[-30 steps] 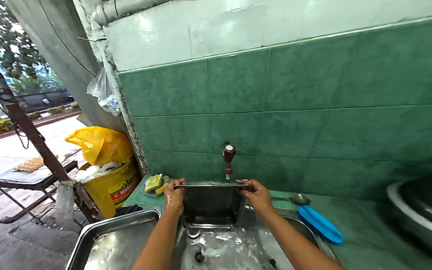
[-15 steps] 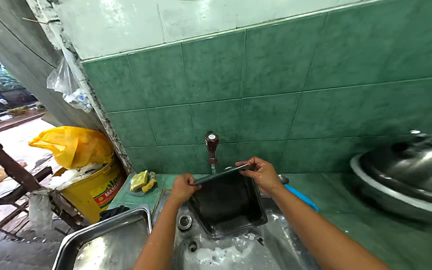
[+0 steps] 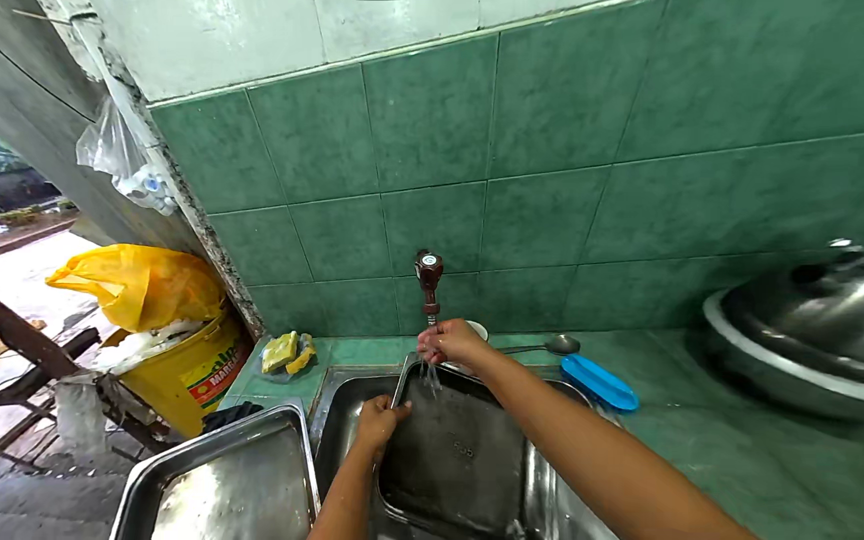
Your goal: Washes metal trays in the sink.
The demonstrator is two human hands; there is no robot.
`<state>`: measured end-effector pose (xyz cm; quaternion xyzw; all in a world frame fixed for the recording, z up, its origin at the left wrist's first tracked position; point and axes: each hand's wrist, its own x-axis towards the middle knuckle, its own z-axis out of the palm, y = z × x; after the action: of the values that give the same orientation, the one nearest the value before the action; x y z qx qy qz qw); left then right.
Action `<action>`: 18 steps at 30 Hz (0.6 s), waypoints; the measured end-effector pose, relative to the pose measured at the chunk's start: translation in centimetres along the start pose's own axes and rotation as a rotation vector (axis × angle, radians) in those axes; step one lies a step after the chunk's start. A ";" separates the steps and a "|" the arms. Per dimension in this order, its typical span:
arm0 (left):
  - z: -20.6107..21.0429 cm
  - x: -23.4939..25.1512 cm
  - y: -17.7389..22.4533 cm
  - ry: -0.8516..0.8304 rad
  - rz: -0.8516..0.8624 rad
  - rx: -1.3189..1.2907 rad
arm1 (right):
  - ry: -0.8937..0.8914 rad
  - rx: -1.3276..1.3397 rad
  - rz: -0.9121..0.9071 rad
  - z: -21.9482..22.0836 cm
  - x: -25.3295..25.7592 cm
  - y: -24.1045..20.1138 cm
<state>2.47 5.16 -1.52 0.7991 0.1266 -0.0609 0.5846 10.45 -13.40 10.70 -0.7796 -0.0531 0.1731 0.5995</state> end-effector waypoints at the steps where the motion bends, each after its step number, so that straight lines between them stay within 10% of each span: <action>1: 0.5 -0.1 -0.8 -0.003 -0.034 -0.083 | -0.051 0.101 0.073 0.6 0.5 0.4; 10: 3.4 -1.9 -3.2 -0.026 -0.278 -0.536 | -0.191 -0.210 0.179 3.1 3.1 2.8; 15: 4.1 -1.6 -3.2 -0.012 -0.260 -0.600 | -0.619 0.035 0.191 1.3 2.3 2.6; 18: 3.7 -1.5 -2.4 0.014 -0.227 -0.549 | -0.415 0.011 0.117 1.1 2.3 3.2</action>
<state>0.59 2.12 -4.53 0.5924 0.2308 -0.0840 0.7673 11.83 -12.56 6.93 -0.7257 -0.1291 0.3646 0.5690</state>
